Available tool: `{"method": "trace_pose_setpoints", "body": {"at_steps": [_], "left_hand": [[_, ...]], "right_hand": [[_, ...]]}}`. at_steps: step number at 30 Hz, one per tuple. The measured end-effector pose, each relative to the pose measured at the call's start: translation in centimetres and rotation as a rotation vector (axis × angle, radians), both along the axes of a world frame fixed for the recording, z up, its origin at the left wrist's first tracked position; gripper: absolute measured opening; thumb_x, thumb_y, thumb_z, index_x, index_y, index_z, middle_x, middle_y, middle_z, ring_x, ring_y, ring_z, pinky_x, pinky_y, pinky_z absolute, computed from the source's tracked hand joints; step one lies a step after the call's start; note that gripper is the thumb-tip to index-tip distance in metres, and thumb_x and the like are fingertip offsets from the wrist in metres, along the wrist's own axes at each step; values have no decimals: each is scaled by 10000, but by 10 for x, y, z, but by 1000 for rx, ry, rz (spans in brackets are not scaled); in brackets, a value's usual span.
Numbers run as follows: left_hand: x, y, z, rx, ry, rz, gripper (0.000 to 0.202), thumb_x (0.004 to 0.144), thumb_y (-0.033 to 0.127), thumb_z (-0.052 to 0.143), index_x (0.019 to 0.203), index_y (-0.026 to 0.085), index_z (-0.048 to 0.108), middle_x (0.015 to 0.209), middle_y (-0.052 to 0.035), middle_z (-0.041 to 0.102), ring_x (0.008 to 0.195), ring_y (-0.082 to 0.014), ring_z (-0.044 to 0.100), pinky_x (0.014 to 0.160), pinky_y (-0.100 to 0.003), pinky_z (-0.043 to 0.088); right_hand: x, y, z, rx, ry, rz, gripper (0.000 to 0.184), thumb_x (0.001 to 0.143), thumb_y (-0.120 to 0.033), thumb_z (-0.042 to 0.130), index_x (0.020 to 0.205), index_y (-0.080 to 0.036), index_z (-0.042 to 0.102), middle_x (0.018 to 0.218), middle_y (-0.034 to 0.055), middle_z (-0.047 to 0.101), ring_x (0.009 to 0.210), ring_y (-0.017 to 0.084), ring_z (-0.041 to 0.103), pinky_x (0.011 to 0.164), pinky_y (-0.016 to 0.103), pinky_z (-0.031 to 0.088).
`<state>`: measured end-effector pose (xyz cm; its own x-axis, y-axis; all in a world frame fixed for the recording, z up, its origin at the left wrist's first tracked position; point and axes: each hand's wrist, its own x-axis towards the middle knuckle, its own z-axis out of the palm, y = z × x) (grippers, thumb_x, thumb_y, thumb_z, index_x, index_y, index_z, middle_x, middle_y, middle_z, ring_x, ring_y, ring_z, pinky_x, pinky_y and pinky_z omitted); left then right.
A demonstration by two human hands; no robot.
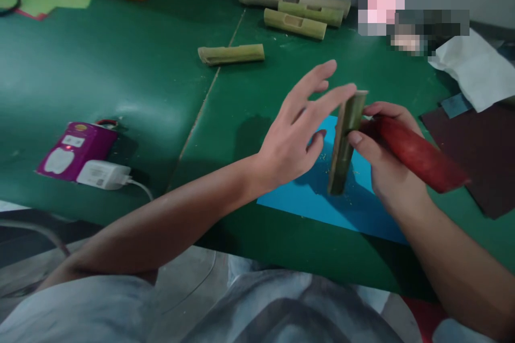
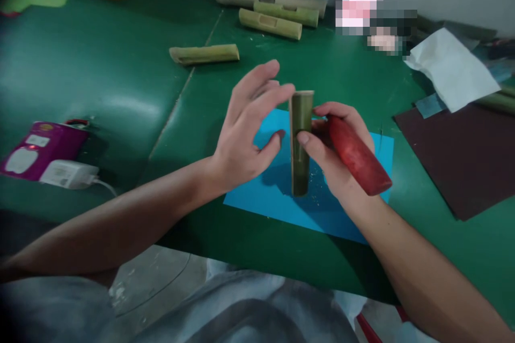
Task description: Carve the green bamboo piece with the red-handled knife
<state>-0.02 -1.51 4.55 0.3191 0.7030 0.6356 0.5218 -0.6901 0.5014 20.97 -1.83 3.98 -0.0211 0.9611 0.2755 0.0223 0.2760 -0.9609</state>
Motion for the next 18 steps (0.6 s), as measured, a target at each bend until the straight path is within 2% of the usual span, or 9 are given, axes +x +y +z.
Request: {"method": "trace_pose_setpoints", "body": {"at_steps": [1, 4, 5, 7, 8, 10, 13, 16, 18], "left_hand": [[0, -1, -2, -35, -46, 3, 481, 1113, 191, 537, 1590, 219, 489, 1757, -184, 498, 1672, -309, 487, 1200, -481, 629], [1, -5, -12, -201, -157, -41, 505, 1135, 317, 558, 1613, 241, 412, 1636, -170, 610, 1378, -248, 722, 1113, -442, 661], [2, -6, -16, -234, -161, -71, 510, 1127, 391, 609, 1584, 242, 438, 1541, -153, 681, 1317, -246, 753, 1098, -437, 665], [6, -8, -23, -265, -135, -100, 628, 1021, 537, 789, 1498, 241, 507, 1359, -108, 764, 1208, -245, 790, 1044, -405, 676], [8, -8, -26, -279, -120, -97, 666, 967, 538, 851, 1470, 243, 531, 1294, -82, 781, 1164, -235, 796, 1009, -382, 676], [12, -8, -30, -298, -113, -89, 631, 928, 428, 882, 1438, 240, 561, 1197, -37, 793, 1083, -199, 796, 940, -331, 666], [14, -6, -29, -295, -154, -100, 478, 959, 232, 737, 1411, 212, 583, 1124, -16, 792, 997, -149, 781, 895, -282, 646], [7, -3, -23, -270, -138, -92, 405, 977, 195, 634, 1382, 179, 629, 1142, -44, 794, 967, -142, 766, 846, -266, 626], [1, -2, -19, -255, -91, -70, 390, 975, 183, 599, 1359, 165, 668, 1174, -63, 801, 1001, -153, 762, 870, -278, 618]], "right_hand": [[2, 2, -2, 31, 25, -30, 363, 879, -432, 962, 1144, -360, 724, 1028, -28, 791, 913, 220, 813, 838, 400, 689], [5, 9, -9, 125, 63, -97, 404, 896, -438, 936, 1204, -390, 679, 1085, -30, 782, 976, 243, 831, 886, 436, 695], [5, 10, -11, 138, 62, -113, 402, 913, -440, 914, 1223, -400, 661, 1106, -27, 777, 1008, 250, 833, 914, 451, 695], [3, 9, -14, 136, 60, -131, 378, 935, -437, 878, 1223, -406, 635, 1118, -20, 756, 1041, 261, 831, 943, 478, 697], [2, 8, -15, 121, 64, -132, 358, 941, -431, 865, 1211, -403, 632, 1131, -15, 745, 1051, 264, 828, 953, 489, 697], [-1, 4, -16, 95, 84, -128, 343, 927, -419, 875, 1177, -389, 643, 1138, -9, 730, 1037, 263, 823, 955, 497, 698], [-1, 4, -14, 63, 123, -163, 335, 902, -434, 911, 1156, -378, 700, 1112, -5, 739, 975, 253, 810, 917, 487, 705], [8, 13, -4, 72, 182, -304, 198, 1006, -545, 776, 1119, -384, 755, 921, -4, 724, 822, 241, 771, 755, 445, 695], [17, 22, 4, 81, 223, -467, 229, 1001, -574, 734, 1020, -354, 792, 723, -8, 625, 673, 230, 679, 581, 385, 597]]}}
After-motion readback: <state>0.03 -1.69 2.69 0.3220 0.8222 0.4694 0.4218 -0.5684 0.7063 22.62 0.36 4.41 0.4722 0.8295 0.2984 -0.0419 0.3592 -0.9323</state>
